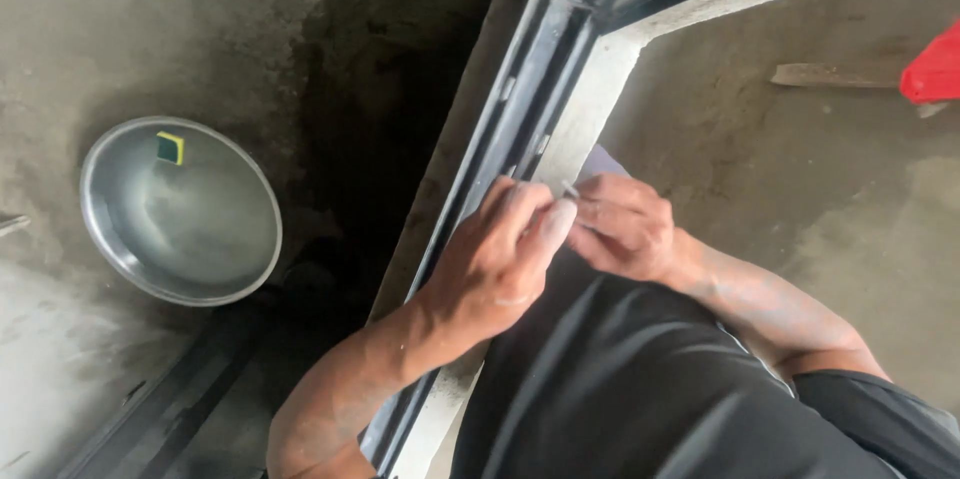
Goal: The person installs a black window frame onto a concrete wall opening. They align the frame, insert small metal fasteners into the frame's edge, and press them into place along the length of the frame.
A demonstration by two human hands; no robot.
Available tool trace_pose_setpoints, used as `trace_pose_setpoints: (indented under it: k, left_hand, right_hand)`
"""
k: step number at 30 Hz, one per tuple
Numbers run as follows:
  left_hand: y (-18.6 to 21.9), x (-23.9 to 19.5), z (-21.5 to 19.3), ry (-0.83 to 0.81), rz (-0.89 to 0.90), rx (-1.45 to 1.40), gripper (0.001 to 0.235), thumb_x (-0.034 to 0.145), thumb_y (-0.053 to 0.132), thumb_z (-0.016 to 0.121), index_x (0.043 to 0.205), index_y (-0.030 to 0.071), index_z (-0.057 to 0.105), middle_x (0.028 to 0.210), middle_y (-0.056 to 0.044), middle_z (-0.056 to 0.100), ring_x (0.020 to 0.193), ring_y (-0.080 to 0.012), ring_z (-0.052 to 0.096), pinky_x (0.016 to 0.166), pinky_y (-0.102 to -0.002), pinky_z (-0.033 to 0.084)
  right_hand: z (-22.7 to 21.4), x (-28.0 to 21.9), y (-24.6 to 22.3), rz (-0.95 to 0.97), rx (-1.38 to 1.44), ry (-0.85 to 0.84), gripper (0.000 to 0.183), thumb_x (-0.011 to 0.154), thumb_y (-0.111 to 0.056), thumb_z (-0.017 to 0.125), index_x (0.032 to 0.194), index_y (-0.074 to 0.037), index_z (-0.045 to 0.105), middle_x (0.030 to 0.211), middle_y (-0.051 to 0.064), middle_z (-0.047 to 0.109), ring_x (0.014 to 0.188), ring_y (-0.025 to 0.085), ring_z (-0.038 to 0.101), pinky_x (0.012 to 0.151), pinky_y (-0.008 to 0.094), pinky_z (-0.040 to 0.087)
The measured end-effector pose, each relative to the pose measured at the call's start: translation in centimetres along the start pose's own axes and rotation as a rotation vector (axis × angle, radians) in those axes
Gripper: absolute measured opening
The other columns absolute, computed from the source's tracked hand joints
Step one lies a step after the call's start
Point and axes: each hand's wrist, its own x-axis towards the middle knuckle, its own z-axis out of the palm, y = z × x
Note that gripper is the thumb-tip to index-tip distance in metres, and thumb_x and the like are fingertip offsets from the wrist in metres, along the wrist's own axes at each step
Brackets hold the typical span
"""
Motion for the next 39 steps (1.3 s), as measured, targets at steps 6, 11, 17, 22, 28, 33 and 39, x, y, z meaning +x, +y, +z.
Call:
trace_pose_setpoints:
  k: [6,11,17,22,28,33,39]
  left_hand:
    - [0.8,-1.0,-0.4,0.141,-0.08,-0.132,0.014,0.112,0.005,0.069,0.12,-0.003,0.078,0.099,-0.016,0.062,0.078,-0.0275,0.066,0.072,-0.036,0.064]
    - [0.1,-1.8,-0.5,0.107,-0.03,-0.127,0.028,0.114,0.015,0.074,0.134,-0.005,0.074,0.105,-0.02,0.067,0.084,-0.031,0.07,0.075,-0.038,0.067]
    - [-0.1,-1.3,0.1,0.179,0.175,0.177,0.012,0.11,-0.002,0.07,0.114,-0.008,0.08,0.096,-0.024,0.068,0.071,-0.0308,0.071,0.071,-0.037,0.068]
    - [-2.0,-0.4,2.2,0.23,0.213,0.439,0.023,0.113,0.005,0.061,0.112,-0.009,0.079,0.098,-0.024,0.067,0.073,-0.0334,0.071,0.069,-0.04,0.067]
    - [-3.6,3.1,5.6,0.176,0.145,0.74,0.026,0.111,0.003,0.053,0.091,-0.003,0.068,0.081,-0.012,0.05,0.065,-0.0261,0.057,0.046,-0.035,0.05]
    - [-3.8,5.0,6.8,0.073,0.124,0.822,0.031,0.104,-0.004,0.049,0.076,0.003,0.06,0.075,-0.008,0.044,0.064,-0.0261,0.054,0.045,-0.036,0.046]
    - [-5.3,4.9,8.4,-0.047,0.037,0.949,0.021,0.098,0.001,0.055,0.079,0.008,0.062,0.078,-0.007,0.05,0.071,-0.0268,0.061,0.047,-0.037,0.051]
  right_hand:
    - [1.1,0.3,-1.9,0.18,0.318,0.032,0.012,0.1,-0.007,0.086,0.101,0.005,0.086,0.077,0.011,0.064,0.063,0.02,0.062,0.057,0.034,0.059]
    - [1.0,0.5,-2.5,0.362,0.644,0.12,0.008,0.101,0.0,0.082,0.104,0.006,0.084,0.078,0.013,0.067,0.064,0.014,0.061,0.059,0.031,0.058]
    - [2.0,-0.7,-1.6,0.443,0.811,0.195,0.011,0.106,0.003,0.077,0.098,0.009,0.082,0.074,0.018,0.066,0.061,0.017,0.061,0.058,0.034,0.056]
    - [2.5,1.0,0.0,0.455,0.68,0.355,0.037,0.112,-0.018,0.072,0.083,0.004,0.077,0.074,0.016,0.061,0.069,0.017,0.057,0.065,0.034,0.049]
    - [1.3,-1.4,5.4,0.446,0.731,0.528,0.035,0.119,-0.016,0.059,0.109,0.012,0.077,0.071,0.02,0.058,0.074,0.02,0.054,0.072,0.034,0.043]
    - [0.8,-3.7,6.0,0.438,0.718,0.552,0.035,0.115,-0.016,0.061,0.108,0.014,0.077,0.073,0.021,0.058,0.074,0.017,0.051,0.07,0.033,0.045]
    - [-0.3,-4.6,6.8,0.382,0.699,0.535,0.032,0.113,-0.011,0.061,0.108,0.016,0.078,0.075,0.022,0.058,0.073,0.019,0.051,0.066,0.033,0.045]
